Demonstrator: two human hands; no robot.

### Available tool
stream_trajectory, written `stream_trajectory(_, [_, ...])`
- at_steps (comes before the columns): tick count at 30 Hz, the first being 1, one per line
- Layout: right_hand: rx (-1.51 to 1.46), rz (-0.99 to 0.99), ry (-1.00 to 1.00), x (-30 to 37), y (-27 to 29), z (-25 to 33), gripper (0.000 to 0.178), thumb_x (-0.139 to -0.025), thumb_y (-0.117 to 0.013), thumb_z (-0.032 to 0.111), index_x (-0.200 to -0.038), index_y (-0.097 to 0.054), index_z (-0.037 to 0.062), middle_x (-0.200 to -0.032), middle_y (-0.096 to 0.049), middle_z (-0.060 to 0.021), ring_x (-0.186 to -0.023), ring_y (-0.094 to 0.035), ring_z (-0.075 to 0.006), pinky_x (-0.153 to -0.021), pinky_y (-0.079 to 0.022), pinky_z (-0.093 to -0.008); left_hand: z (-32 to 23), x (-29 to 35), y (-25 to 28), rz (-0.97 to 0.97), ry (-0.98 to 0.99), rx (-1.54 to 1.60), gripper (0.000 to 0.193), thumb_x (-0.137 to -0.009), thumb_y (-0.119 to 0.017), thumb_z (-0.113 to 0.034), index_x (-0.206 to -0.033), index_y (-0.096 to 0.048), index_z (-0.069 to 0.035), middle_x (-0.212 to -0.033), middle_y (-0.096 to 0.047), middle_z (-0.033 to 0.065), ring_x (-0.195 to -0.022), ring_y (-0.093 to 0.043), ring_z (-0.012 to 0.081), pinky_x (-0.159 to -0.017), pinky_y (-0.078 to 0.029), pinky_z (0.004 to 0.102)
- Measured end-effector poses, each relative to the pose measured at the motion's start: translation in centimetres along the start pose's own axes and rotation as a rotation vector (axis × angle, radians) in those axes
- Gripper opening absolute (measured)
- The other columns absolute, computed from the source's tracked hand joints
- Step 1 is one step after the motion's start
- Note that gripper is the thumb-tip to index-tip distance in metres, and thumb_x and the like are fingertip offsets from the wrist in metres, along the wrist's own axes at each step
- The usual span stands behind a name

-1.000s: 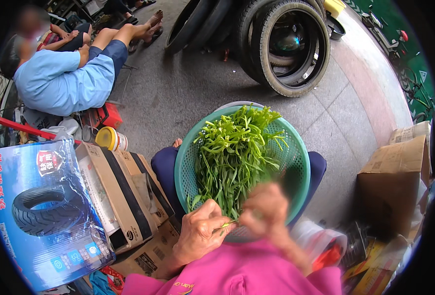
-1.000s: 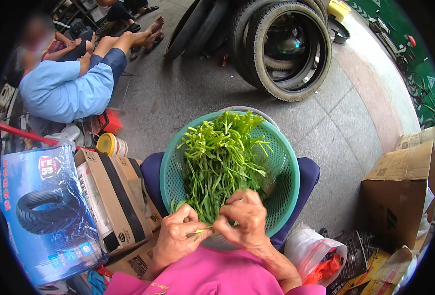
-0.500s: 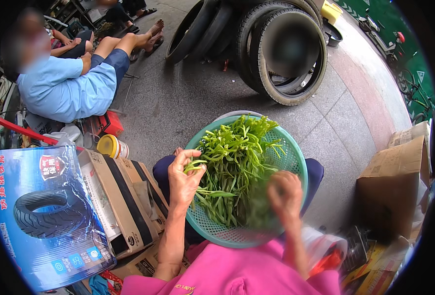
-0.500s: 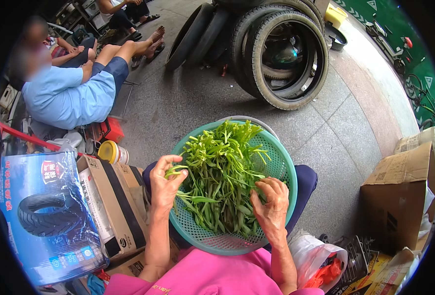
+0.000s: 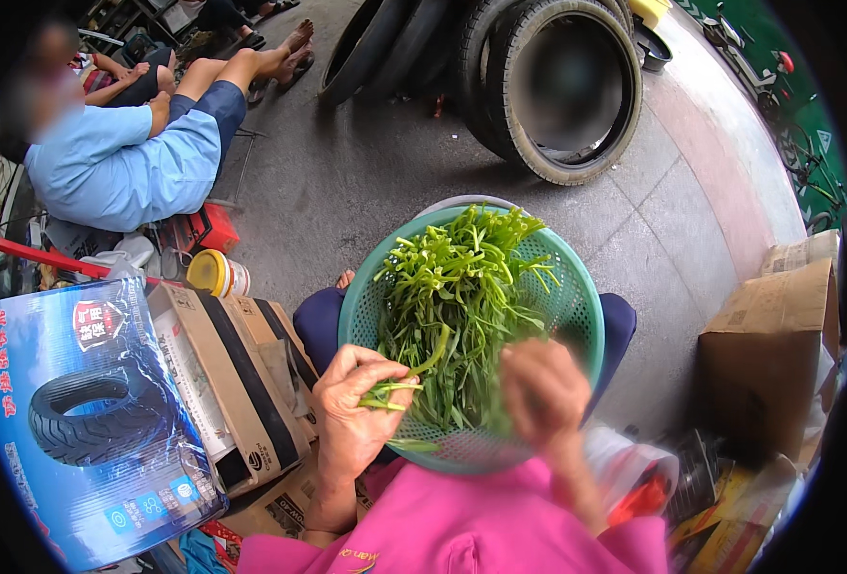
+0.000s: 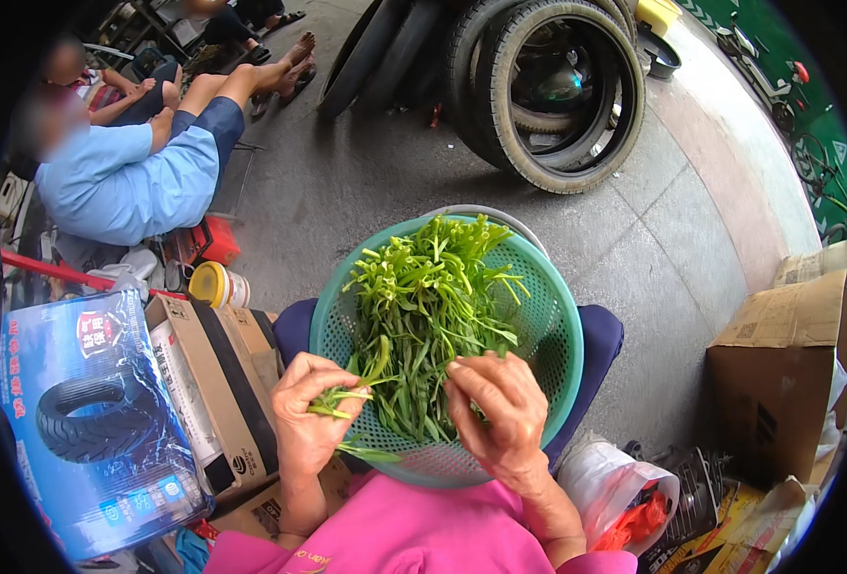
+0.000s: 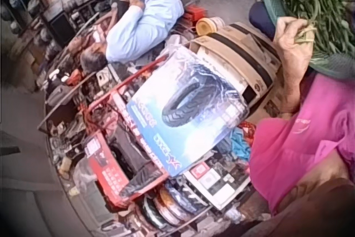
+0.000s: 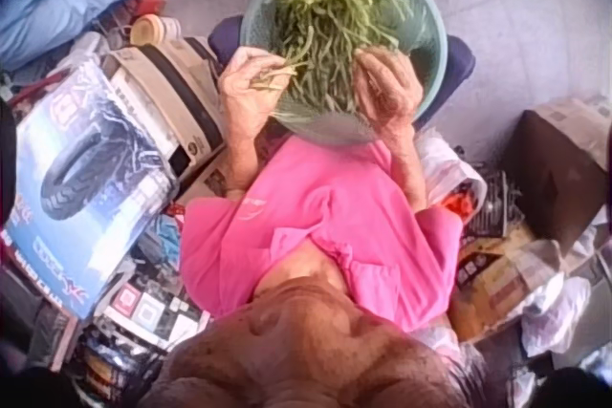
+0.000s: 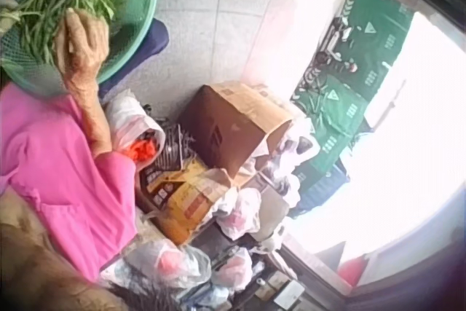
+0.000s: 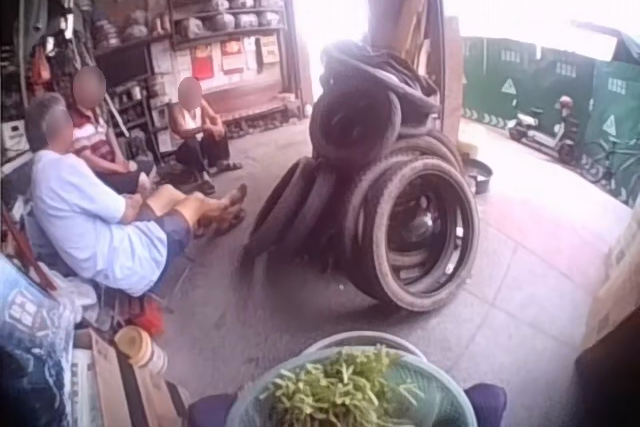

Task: The person sits on the floor and picks through a basket of green leafy vegetables, snapping off stems and separating leaves by hand. The prepared greens are placed back into the basket.

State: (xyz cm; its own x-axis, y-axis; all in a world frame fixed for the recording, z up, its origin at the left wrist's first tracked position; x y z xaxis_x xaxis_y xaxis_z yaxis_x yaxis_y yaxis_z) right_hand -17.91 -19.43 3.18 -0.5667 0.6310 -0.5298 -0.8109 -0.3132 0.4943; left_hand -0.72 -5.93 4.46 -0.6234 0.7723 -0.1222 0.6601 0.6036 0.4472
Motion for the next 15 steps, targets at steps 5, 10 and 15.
stream_trajectory(5, [0.207, 0.171, 0.280, -0.3, 0.5, 3.5, 0.038, -0.066, -0.075, 0.011, -0.105, -0.071, 0.0126, -0.119, -0.066, -0.0067, -0.109, -0.062, -0.0263, -0.102, -0.044, -0.0514, -2.3, 1.2, -1.1, 0.271, -0.099, -0.172, 0.026, -0.068, -0.075, 0.002, -0.093, -0.072, -0.006, -0.080, -0.064, 0.0065, -0.068, -0.068, 0.0236, -0.058, -0.053, 0.0325])
stream_trajectory(10, [0.078, 0.331, 0.286, 0.3, 0.2, 2.7, 0.033, -0.063, -0.077, 0.012, -0.094, -0.069, 0.0072, -0.100, -0.064, -0.0053, -0.099, -0.063, -0.0241, -0.105, -0.041, -0.0542, -3.7, 2.5, -0.4, 0.307, -0.103, -0.107, 0.029, -0.068, -0.073, 0.004, -0.096, -0.071, -0.005, -0.081, -0.063, 0.0054, -0.065, -0.066, 0.0208, -0.057, -0.053, 0.0310])
stream_trajectory(15, [-0.058, 0.302, 0.189, 0.5, 0.0, 2.6, 0.025, -0.062, -0.073, 0.006, -0.086, -0.065, 0.0045, -0.083, -0.063, -0.0070, -0.086, -0.063, -0.0245, -0.097, -0.046, -0.0483, -3.3, 2.5, -1.0, 0.355, -0.087, 0.023, 0.030, -0.069, -0.073, 0.007, -0.097, -0.070, -0.002, -0.079, -0.063, 0.0071, -0.065, -0.065, 0.0191, -0.058, -0.052, 0.0287])
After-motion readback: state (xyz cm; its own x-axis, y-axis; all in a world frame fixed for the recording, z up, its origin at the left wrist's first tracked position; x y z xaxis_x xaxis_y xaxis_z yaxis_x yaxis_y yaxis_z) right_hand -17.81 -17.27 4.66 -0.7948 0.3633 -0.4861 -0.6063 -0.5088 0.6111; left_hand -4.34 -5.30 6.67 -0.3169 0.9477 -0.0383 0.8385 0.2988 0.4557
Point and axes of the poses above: each hand's wrist, its own x-axis away from the middle knuckle, its own y-axis out of the back of the hand, z = x × y, the point moved 3 cm from there along -x, towards the middle knuckle
